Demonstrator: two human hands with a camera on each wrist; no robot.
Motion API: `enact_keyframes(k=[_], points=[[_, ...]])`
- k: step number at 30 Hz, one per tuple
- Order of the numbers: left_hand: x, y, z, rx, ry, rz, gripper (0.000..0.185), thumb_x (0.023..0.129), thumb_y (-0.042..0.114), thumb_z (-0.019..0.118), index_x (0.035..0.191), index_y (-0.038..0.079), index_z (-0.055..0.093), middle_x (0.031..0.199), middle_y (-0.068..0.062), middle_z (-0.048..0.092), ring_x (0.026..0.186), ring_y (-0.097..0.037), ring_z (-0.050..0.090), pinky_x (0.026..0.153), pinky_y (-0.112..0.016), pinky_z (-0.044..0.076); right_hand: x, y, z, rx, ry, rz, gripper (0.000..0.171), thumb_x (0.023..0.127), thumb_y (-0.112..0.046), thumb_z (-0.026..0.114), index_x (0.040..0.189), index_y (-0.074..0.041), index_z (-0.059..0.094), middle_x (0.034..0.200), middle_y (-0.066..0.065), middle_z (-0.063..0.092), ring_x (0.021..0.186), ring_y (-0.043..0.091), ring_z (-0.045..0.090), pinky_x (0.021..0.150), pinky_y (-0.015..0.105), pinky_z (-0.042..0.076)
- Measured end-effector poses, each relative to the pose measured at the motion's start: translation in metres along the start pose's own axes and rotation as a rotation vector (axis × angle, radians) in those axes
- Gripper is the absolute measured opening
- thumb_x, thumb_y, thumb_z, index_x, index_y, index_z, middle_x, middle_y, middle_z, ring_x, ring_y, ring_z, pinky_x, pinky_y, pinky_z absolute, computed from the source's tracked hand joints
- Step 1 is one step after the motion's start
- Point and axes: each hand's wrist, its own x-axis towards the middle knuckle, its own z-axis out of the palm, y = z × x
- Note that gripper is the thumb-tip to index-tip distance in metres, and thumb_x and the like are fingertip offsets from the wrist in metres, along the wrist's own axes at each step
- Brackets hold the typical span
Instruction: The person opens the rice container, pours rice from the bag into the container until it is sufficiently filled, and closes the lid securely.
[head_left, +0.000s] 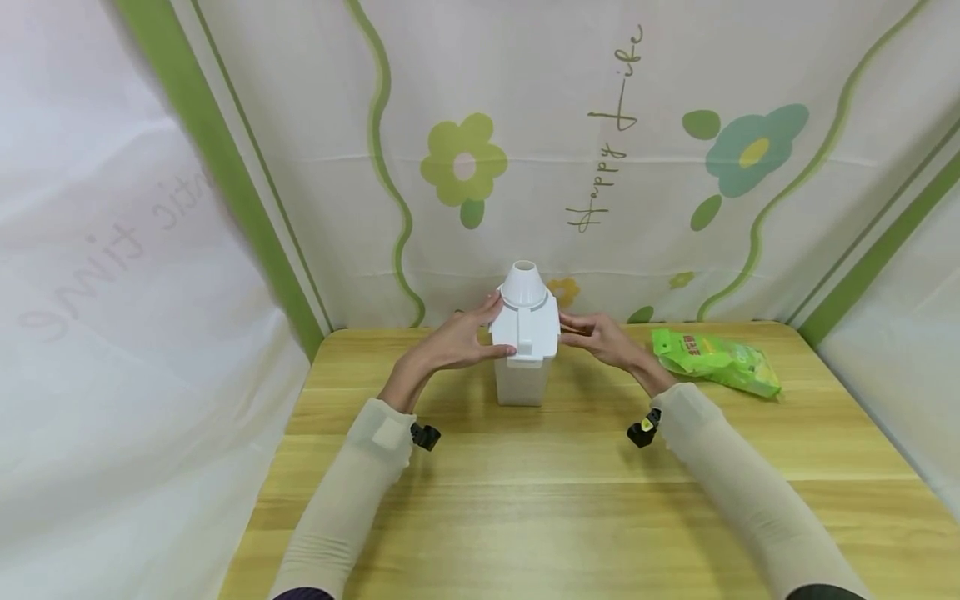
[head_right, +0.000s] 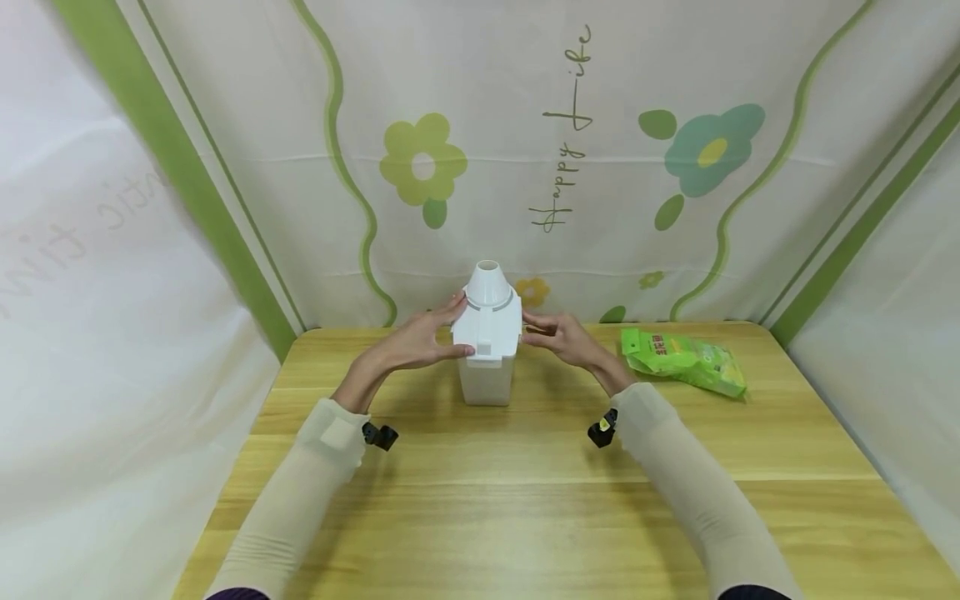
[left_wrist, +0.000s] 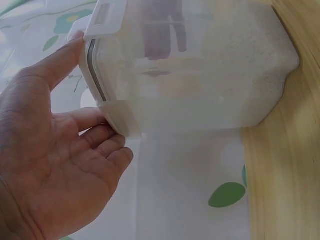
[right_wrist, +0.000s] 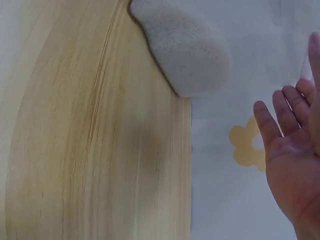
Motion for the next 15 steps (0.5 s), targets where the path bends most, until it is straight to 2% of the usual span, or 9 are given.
enact_keyframes(k=[6,11,15], points=[[0.0009,-0.0007,0.0001,-0.008,-0.005,0.000,0.102,0.098,0.057,0.070,0.169,0.010,0.013,0.176,-0.005,0.002,0.162,-0.028,0.013,0.128,-0.064,0.013,0.0005,0.0021,0.0003,-0.026,0.050,0.053,0.042,0.108,-0.013,0.063,0.147,0.000,0.057,0.160,0.018,0.046,0.146,0.041,0.048,0.105,0.025,0.051],[0.0001,-0.0003,-0.0005,-0.014,0.000,0.007,0.103,0.098,0.056,0.071,0.169,0.009,0.013,0.177,-0.008,0.004,0.162,-0.028,0.012,0.128,-0.064,0.013,0.0047,0.0043,0.0051,0.037,0.103,0.045,0.039,0.106,-0.009,0.065,0.142,0.004,0.059,0.155,0.021,0.050,0.143,0.042,0.050,0.099,0.017,0.052],[0.0004,-0.0018,0.0011,-0.016,0.007,0.013,0.103,0.098,0.056,0.070,0.169,0.010,0.013,0.177,-0.010,0.004,0.163,-0.028,0.011,0.129,-0.062,0.015,0.0048,0.0058,0.0059,0.045,0.122,0.033,0.038,0.105,-0.006,0.066,0.141,0.005,0.060,0.153,0.023,0.051,0.140,0.043,0.052,0.096,0.016,0.053]])
